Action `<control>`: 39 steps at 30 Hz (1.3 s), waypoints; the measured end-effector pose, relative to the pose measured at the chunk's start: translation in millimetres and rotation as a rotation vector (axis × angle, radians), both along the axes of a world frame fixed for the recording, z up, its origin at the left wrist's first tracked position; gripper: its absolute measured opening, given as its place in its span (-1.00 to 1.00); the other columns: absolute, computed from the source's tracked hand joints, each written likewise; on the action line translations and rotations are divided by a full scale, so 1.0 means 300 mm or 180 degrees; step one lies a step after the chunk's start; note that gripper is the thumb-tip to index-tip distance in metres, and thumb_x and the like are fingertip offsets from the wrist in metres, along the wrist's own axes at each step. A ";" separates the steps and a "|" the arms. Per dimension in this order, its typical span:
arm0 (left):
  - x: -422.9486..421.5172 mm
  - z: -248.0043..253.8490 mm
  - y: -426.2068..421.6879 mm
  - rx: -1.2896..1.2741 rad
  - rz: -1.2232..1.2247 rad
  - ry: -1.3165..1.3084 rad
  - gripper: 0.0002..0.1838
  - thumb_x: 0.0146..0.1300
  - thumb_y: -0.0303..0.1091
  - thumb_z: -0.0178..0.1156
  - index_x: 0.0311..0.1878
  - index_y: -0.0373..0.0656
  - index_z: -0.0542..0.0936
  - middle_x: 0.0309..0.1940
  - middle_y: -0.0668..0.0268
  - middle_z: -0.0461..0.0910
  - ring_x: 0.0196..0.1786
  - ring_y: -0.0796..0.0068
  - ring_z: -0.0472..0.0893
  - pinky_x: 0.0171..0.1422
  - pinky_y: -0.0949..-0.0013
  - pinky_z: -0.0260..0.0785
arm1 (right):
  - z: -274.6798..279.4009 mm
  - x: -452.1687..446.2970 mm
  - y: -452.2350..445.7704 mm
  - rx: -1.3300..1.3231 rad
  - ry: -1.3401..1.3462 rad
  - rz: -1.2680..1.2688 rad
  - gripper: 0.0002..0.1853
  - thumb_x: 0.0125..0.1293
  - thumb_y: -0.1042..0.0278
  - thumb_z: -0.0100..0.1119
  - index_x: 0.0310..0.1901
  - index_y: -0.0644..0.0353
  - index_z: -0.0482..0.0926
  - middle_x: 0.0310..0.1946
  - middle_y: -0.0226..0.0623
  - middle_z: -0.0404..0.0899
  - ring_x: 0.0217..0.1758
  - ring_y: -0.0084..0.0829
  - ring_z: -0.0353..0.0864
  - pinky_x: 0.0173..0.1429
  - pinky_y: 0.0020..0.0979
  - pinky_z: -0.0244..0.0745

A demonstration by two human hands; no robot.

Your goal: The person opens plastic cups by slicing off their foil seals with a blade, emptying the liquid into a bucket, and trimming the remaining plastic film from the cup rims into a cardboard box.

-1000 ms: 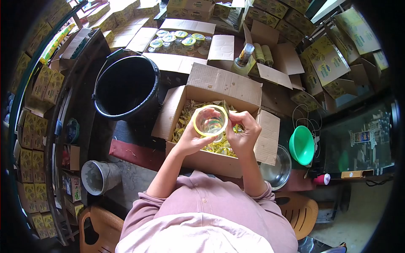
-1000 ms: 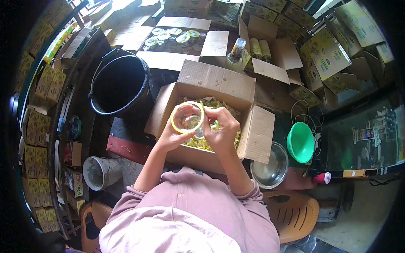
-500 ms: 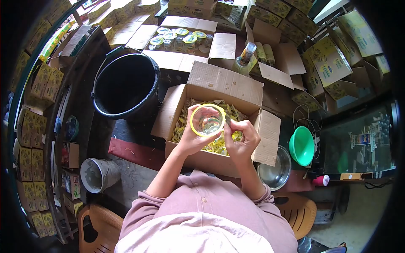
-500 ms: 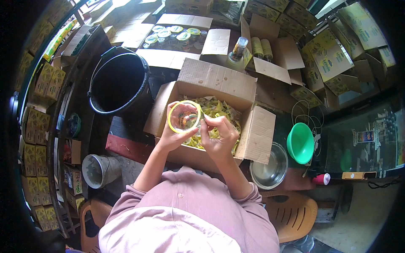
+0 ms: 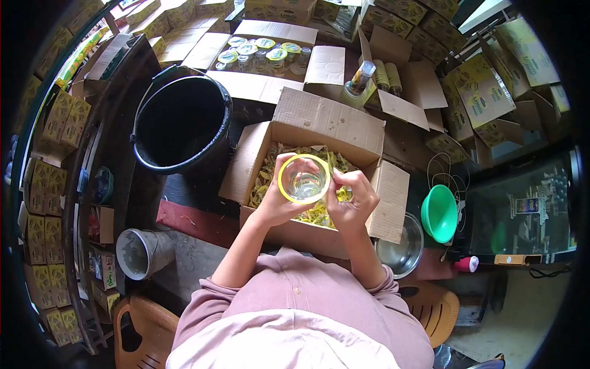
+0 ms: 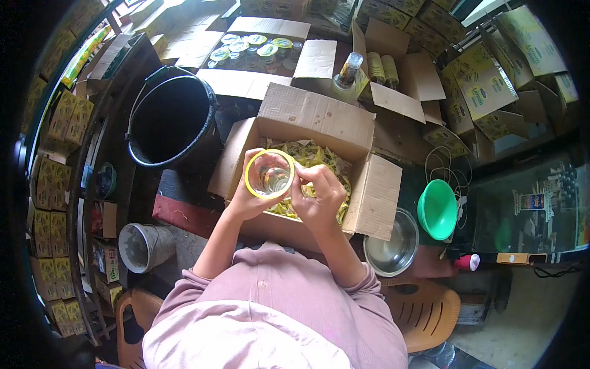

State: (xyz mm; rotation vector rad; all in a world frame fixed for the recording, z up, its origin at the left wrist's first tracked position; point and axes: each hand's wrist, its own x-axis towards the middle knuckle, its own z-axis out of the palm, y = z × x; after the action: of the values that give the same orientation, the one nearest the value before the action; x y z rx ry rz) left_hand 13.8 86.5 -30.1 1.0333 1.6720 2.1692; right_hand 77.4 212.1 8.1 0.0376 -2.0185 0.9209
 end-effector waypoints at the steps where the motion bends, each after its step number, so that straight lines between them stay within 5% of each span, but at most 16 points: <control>1: -0.004 0.003 -0.006 -0.0095 0.0020 0.0084 -0.23 -0.15 -0.53 0.36 0.10 -0.10 0.09 -0.08 0.25 0.39 0.05 0.43 0.42 0.16 0.32 0.30 | 0.005 -0.003 0.006 -0.0074 -0.0013 0.0120 -0.82 -0.12 0.69 0.24 -0.42 0.25 0.54 -0.58 -0.31 0.50 -0.60 -0.52 0.50 -0.51 -0.55 0.39; 15: -0.012 0.001 -0.019 -0.0554 -0.0082 0.0216 -0.11 -0.22 -0.51 0.41 0.16 -0.12 0.06 -0.03 0.23 0.38 0.09 0.43 0.42 0.19 0.37 0.27 | -0.001 -0.006 0.032 -0.0319 -0.0245 0.0276 -0.81 -0.12 0.73 0.23 -0.42 0.27 0.53 -0.58 -0.27 0.50 -0.56 -0.51 0.53 -0.47 -0.55 0.39; 19: -0.027 -0.020 -0.015 -0.0033 -0.0326 -0.0284 -0.15 -0.21 -0.49 0.41 0.15 -0.14 0.10 -0.03 0.23 0.39 0.08 0.44 0.42 0.19 0.37 0.26 | -0.025 0.005 0.040 -0.0603 -0.0315 0.0382 -0.81 -0.13 0.73 0.22 -0.43 0.27 0.53 -0.58 -0.26 0.51 -0.55 -0.50 0.54 -0.45 -0.54 0.39; 22: -0.016 0.016 -0.018 -0.0519 -0.0442 -0.0034 -0.16 -0.22 -0.51 0.41 0.14 -0.14 0.11 -0.04 0.24 0.40 0.07 0.44 0.43 0.20 0.36 0.26 | -0.028 -0.001 0.044 -0.0642 -0.0388 0.0350 -0.82 -0.13 0.73 0.22 -0.45 0.27 0.53 -0.58 -0.26 0.51 -0.55 -0.51 0.54 -0.44 -0.54 0.39; 32: -0.045 -0.032 -0.027 -0.0017 -0.0365 -0.0491 -0.29 -0.21 -0.43 0.38 0.09 -0.22 0.31 -0.05 0.27 0.21 0.14 0.42 0.28 0.24 0.38 0.21 | -0.001 0.024 0.034 -0.0708 -0.0519 0.0204 -0.87 -0.07 0.73 0.22 -0.46 0.33 0.50 -0.54 -0.34 0.48 -0.47 -0.63 0.46 -0.38 -0.61 0.36; 39: -0.010 -0.037 0.017 0.0746 -0.0254 -0.0930 -0.30 -0.08 -0.49 0.31 0.16 -0.16 0.20 0.00 0.25 0.29 0.15 0.41 0.31 0.31 0.28 0.11 | -0.010 -0.005 0.001 -0.0325 -0.0205 -0.0031 -0.85 -0.09 0.66 0.26 -0.46 0.24 0.53 -0.59 -0.31 0.50 -0.59 -0.55 0.52 -0.51 -0.56 0.38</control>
State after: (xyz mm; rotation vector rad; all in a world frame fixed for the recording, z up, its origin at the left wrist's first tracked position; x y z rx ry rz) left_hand 10.8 91.5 -41.1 0.7718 1.2528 2.3682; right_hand 75.9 212.4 5.1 -0.0590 -2.0259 1.0293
